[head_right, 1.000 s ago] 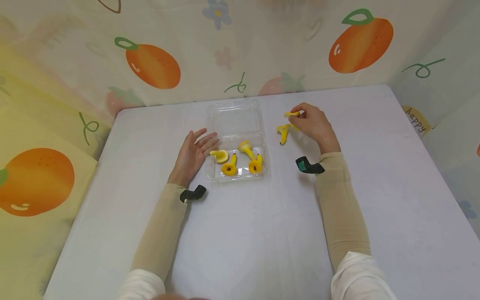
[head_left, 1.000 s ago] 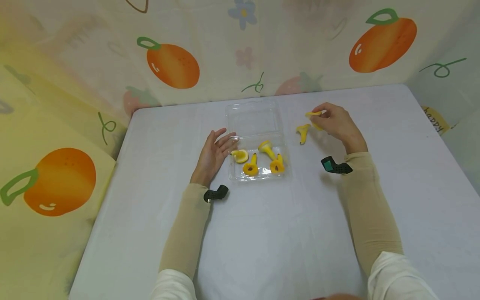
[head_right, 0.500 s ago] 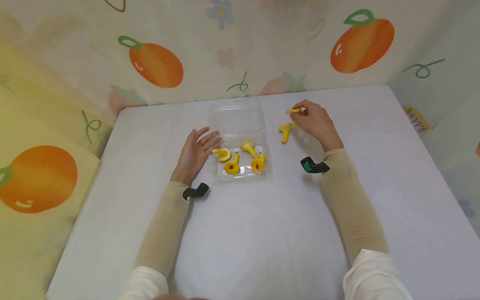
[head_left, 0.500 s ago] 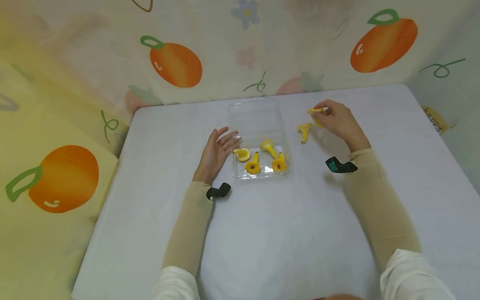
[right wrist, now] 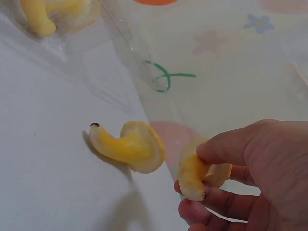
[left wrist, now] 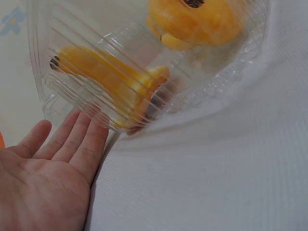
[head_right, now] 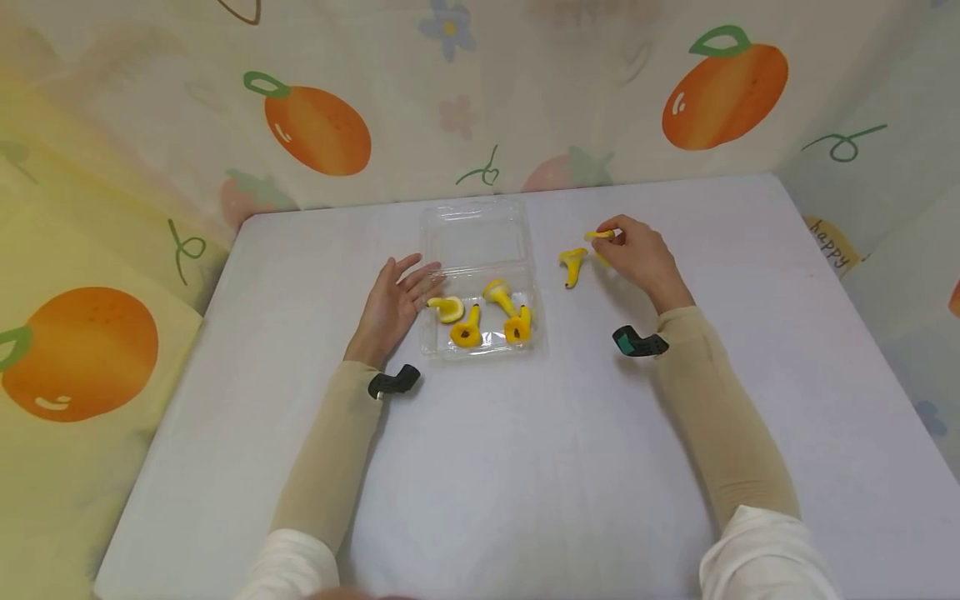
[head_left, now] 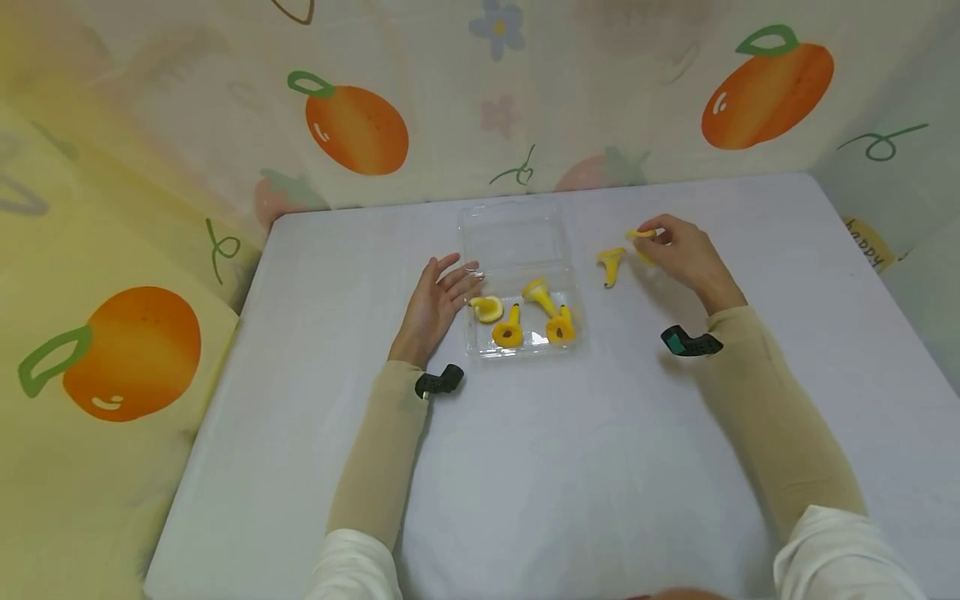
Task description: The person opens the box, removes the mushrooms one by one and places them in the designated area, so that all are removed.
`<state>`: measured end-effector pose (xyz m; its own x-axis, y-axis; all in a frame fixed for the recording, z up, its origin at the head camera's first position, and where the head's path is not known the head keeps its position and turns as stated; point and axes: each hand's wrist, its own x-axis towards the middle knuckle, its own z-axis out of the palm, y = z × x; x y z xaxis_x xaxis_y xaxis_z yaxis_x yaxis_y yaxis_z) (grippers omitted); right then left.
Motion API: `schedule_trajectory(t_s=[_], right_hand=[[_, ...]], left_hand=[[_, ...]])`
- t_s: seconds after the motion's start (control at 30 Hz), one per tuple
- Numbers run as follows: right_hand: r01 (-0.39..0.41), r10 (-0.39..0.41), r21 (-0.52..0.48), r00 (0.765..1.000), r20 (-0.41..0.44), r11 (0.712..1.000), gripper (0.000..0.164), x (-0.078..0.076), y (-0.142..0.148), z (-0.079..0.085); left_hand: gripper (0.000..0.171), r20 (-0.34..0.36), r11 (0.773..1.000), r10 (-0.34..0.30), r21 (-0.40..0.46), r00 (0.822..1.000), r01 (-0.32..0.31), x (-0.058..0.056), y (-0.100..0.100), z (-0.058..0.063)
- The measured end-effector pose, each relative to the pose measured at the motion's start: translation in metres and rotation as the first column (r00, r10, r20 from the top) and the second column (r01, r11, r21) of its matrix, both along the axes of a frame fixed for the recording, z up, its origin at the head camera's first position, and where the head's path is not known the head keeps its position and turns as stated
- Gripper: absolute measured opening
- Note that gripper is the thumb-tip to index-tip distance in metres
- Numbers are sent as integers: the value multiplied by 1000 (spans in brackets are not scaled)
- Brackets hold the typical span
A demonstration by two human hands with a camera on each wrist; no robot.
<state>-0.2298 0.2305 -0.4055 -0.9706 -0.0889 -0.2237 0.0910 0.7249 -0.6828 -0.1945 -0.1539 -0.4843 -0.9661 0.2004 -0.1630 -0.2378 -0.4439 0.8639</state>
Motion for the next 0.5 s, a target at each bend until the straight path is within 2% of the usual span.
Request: schedule_trajectory(t_s=[0.5], right_hand=[[15, -17, 18, 997, 76, 1000, 52, 3, 3, -12]], left_hand=[[61, 0, 1000, 4, 15, 1000, -4, 0, 0, 0]])
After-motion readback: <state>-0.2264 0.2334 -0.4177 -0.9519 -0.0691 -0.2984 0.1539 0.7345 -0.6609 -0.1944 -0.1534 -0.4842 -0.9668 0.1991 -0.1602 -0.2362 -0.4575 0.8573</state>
